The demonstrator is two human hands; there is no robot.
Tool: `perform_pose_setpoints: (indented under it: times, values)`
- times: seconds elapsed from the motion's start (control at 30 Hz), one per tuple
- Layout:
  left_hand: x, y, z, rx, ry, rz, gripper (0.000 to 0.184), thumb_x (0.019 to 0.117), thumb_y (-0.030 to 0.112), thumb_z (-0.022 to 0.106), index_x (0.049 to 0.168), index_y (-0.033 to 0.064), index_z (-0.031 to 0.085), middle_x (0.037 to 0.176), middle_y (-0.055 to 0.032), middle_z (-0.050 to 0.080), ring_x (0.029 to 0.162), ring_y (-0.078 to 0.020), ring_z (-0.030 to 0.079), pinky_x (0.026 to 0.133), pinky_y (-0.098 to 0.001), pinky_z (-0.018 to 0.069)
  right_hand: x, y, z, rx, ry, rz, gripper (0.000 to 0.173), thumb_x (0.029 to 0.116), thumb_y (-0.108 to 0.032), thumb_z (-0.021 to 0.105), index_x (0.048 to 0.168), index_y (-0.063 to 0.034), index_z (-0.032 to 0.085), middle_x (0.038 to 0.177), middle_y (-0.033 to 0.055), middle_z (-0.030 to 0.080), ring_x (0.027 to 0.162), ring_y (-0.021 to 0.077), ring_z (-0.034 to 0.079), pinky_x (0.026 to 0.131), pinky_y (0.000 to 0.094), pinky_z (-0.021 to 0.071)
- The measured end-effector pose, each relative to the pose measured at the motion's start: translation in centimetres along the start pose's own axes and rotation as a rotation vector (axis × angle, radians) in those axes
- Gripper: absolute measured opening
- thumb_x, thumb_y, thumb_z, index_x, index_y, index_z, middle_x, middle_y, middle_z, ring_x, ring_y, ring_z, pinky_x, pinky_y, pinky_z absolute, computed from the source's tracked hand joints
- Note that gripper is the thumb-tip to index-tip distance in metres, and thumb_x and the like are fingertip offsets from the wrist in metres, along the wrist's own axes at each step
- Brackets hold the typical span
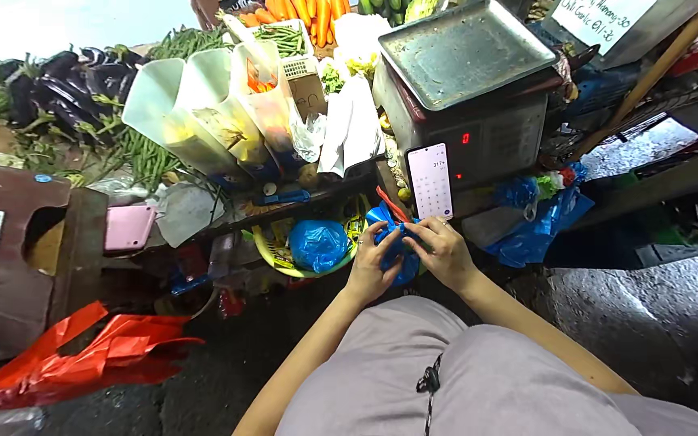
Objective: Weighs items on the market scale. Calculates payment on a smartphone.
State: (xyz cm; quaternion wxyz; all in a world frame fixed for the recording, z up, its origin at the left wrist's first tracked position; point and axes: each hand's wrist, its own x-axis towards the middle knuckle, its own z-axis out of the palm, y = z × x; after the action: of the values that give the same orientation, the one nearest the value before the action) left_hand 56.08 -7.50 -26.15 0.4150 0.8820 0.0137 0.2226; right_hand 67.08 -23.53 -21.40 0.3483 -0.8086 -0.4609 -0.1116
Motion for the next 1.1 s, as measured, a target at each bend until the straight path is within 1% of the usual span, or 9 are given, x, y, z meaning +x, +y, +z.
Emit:
perform_pose_setpoints:
  times: [0.07, 0.2, 0.37, 0.47, 0.57, 0.7, 0.8, 0.93, 1.1]
  values:
    - [0.2, 0.1, 0.0, 0.001, -0.03, 0.019, 0.053, 0.0923, 0.024, 0.07, 0.144, 0.0186, 0.061, 0.146, -0.0226, 0.05, 0.132, -0.0331, 0.051, 0.11, -0.0478, 0.0441, 0.1, 0.3, -0.4, 0.055, 0.066, 0.013, 0.019, 0.099, -0.017, 0.066, 0.109, -0.0075, 0.079, 0.097, 0.0085, 0.074, 0.093, 0.0177, 0.07, 0.085, 0.0295, 0.0586]
    - [0.5, 0.5, 0.5, -0.006, -0.024, 0.032, 0.056, 0.0932, 0.023, 0.068, 0.148, 0.0219, 0.057, 0.144, -0.019, 0.052, 0.129, -0.0298, 0.052, 0.108, -0.0463, 0.0457, 0.2, 1.6, -2.2, 0.083, 0.148, 0.144, 0.015, 0.0967, -0.017, 0.069, 0.102, -0.0067, 0.078, 0.096, 0.0074, 0.073, 0.092, 0.0139, 0.07, 0.084, 0.0273, 0.0588]
    - [0.8, 0.3, 0.2, -0.034, 0.098, -0.016, 0.043, 0.0988, 0.027, 0.064, 0.137, 0.0065, 0.063, 0.13, -0.0149, 0.063, 0.124, -0.0257, 0.058, 0.105, -0.0435, 0.0483, -0.8, 3.6, -3.7, -0.036, 0.201, 0.241, 0.017, 0.0983, -0.015, 0.066, 0.105, -0.0032, 0.077, 0.098, 0.0131, 0.072, 0.092, 0.0208, 0.07, 0.083, 0.032, 0.0595]
    - [1.6, 0.6, -0.2, -0.119, 0.072, -0.109, 0.034, 0.1012, 0.03, 0.062, 0.125, 0.0065, 0.07, 0.12, -0.0111, 0.068, 0.114, -0.0198, 0.063, 0.094, -0.038, 0.0528, -1.0, 3.1, -3.6, 0.021, 0.058, 0.173, 0.029, 0.0976, -0.028, 0.068, 0.113, -0.005, 0.074, 0.105, 0.0132, 0.071, 0.101, 0.0252, 0.069, 0.089, 0.0411, 0.0583]
    - [2.5, 1.3, -0.7, -0.245, 0.027, -0.211, 0.024, 0.0993, 0.022, 0.065, 0.115, 0.0047, 0.07, 0.108, -0.0072, 0.068, 0.096, -0.0107, 0.064, 0.081, -0.0271, 0.0544, -0.7, 1.6, -2.0, 0.03, -0.084, 0.026, 0.047, 0.0898, -0.042, 0.076, 0.127, -0.0141, 0.072, 0.114, 0.0134, 0.069, 0.107, 0.0305, 0.065, 0.09, 0.0494, 0.0547]
    - [3.6, 2.4, -2.2, -0.331, -0.068, -0.349, 0.015, 0.0994, 0.016, 0.064, 0.108, 0.0044, 0.069, 0.096, -0.002, 0.07, 0.085, -0.0051, 0.066, 0.077, -0.023, 0.0555, -0.7, 1.8, -0.8, 0.031, 0.056, -0.061, 0.019, 0.0974, -0.012, 0.064, 0.11, -0.0105, 0.079, 0.103, 0.0089, 0.075, 0.096, 0.0225, 0.07, 0.087, 0.0369, 0.0582]
    - [4.0, 2.2, -3.3, -0.265, -0.069, -0.357, 0.014, 0.1015, 0.015, 0.061, 0.109, 0.0049, 0.068, 0.1, -0.0045, 0.068, 0.089, -0.0089, 0.066, 0.08, -0.0265, 0.0557, -0.5, 2.8, -2.9, 0.039, 0.154, 0.066, 0.017, 0.0964, -0.008, 0.064, 0.105, -0.0078, 0.079, 0.1, 0.0086, 0.074, 0.097, 0.0201, 0.07, 0.088, 0.0348, 0.0587]
    - [3.9, 1.4, -4.1, -0.161, -0.164, -0.423, 0.023, 0.1057, 0.019, 0.053, 0.117, 0.0072, 0.068, 0.11, -0.0072, 0.066, 0.094, -0.0123, 0.064, 0.084, -0.0307, 0.0535, -1.3, 6.0, -6.2, -0.101, 0.209, 0.228, 0.016, 0.0974, -0.009, 0.064, 0.104, -0.0034, 0.078, 0.102, 0.0159, 0.074, 0.101, 0.0299, 0.071, 0.09, 0.0444, 0.0582]
    - [3.5, 1.9, -3.0, -0.248, -0.142, -0.453, 0.025, 0.1019, 0.027, 0.062, 0.116, 0.0066, 0.067, 0.109, -0.0064, 0.067, 0.088, -0.009, 0.065, 0.078, -0.0259, 0.0555, -1.6, 11.1, -10.7, -0.32, 0.282, 0.458, 0.022, 0.102, -0.012, 0.059, 0.111, 0.0004, 0.074, 0.111, 0.0246, 0.071, 0.109, 0.0419, 0.067, 0.097, 0.0551, 0.0519]
